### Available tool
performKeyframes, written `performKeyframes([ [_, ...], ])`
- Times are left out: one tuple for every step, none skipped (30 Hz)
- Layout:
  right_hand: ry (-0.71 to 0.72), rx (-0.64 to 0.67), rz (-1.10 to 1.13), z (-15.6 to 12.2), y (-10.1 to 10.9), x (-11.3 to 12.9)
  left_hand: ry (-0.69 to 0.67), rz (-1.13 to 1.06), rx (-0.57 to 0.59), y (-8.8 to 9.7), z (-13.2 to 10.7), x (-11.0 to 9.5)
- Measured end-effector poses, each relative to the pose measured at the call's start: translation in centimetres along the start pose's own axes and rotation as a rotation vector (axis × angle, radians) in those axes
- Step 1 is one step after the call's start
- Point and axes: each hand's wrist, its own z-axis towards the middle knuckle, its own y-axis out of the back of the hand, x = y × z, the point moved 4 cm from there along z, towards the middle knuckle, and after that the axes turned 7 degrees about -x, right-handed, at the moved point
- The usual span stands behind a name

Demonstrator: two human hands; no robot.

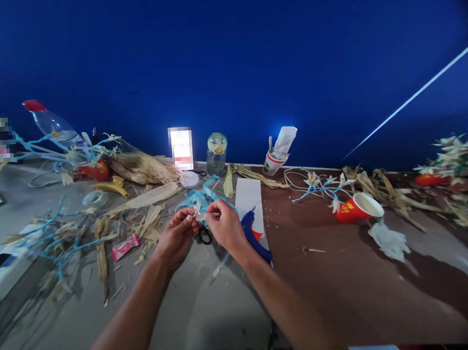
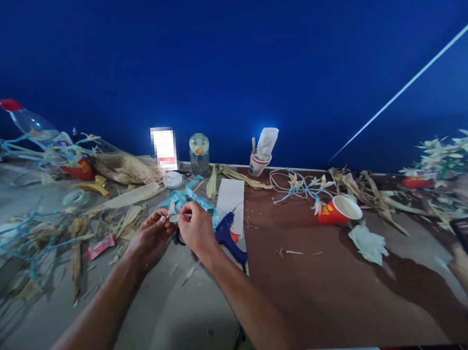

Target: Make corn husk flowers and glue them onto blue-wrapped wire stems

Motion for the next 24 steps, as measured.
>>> performKeyframes([
  [0.006, 0.000, 0.000, 0.0, 0.0, 0.0, 0.004, -0.007, -0.007, 0.0, 0.0, 0.0],
  [0.012, 0.002, -0.002, 0.0, 0.0, 0.0, 0.009, -0.013, -0.015, -0.1, 0.0, 0.0],
  [0.015, 0.005, -0.005, 0.0, 0.0, 0.0, 0.015, -0.017, -0.020, -0.1, 0.0, 0.1],
  [0.015, 0.009, -0.007, 0.0, 0.0, 0.0, 0.025, -0.017, -0.024, -0.2, 0.0, 0.1],
  [0.012, 0.012, -0.008, 0.0, 0.0, 0.0, 0.036, -0.016, -0.026, -0.2, 0.0, 0.2],
  [0.006, 0.013, -0.008, 0.0, 0.1, 0.0, 0.047, -0.014, -0.029, -0.2, 0.1, 0.3],
  [0.000, 0.015, -0.006, 0.1, 0.1, 0.0, 0.056, -0.011, -0.030, -0.1, 0.1, 0.3],
  [-0.006, 0.016, -0.002, 0.1, 0.1, -0.1, 0.064, -0.005, -0.031, -0.1, 0.1, 0.4],
  [-0.010, 0.018, 0.002, 0.1, 0.1, -0.1, 0.068, 0.002, -0.032, -0.1, 0.1, 0.5],
  [-0.014, 0.021, 0.007, 0.1, 0.0, -0.2, 0.072, 0.010, -0.032, 0.0, 0.1, 0.5],
  [-0.014, 0.027, 0.011, 0.2, 0.0, -0.2, 0.076, 0.020, -0.031, 0.0, 0.2, 0.6],
  [-0.015, 0.033, 0.012, 0.2, 0.0, -0.3, 0.081, 0.031, -0.028, 0.0, 0.2, 0.6],
  [-0.017, 0.039, 0.012, 0.2, -0.1, -0.3, 0.085, 0.041, -0.026, 0.1, 0.2, 0.7],
  [-0.020, 0.042, 0.011, 0.2, -0.1, -0.4, 0.087, 0.051, -0.023, 0.1, 0.2, 0.8],
  [-0.022, 0.046, 0.009, 0.2, -0.1, -0.4, 0.088, 0.060, -0.018, 0.1, 0.2, 0.8],
  [-0.024, 0.051, 0.006, 0.2, -0.1, -0.4, 0.088, 0.070, -0.013, 0.1, 0.2, 0.9],
  [-0.028, 0.055, 0.006, 0.3, 0.0, -0.4, 0.088, 0.081, -0.004, 0.1, 0.2, 0.9],
  [-0.034, 0.059, 0.008, 0.3, 0.0, -0.4, 0.088, 0.095, 0.007, 0.1, 0.1, 0.9],
  [-0.040, 0.065, 0.012, 0.3, 0.1, -0.4, 0.089, 0.113, 0.019, 0.1, 0.1, 1.0],
  [-0.049, 0.069, 0.019, 0.4, 0.1, -0.4, 0.089, 0.133, 0.031, 0.1, 0.1, 1.0],
  [-0.059, 0.073, 0.028, 0.4, 0.2, -0.4, 0.086, 0.157, 0.044, 0.1, 0.0, 1.0],
  [-0.070, 0.076, 0.038, 0.5, 0.2, -0.5, 0.081, 0.181, 0.057, 0.0, 0.0, 1.0],
  [-0.080, 0.081, 0.049, 0.5, 0.2, -0.5, 0.073, 0.203, 0.067, 0.0, -0.1, 1.0],
  [-0.090, 0.087, 0.060, 0.6, 0.2, -0.5, 0.062, 0.221, 0.074, 0.0, -0.1, 1.0],
])
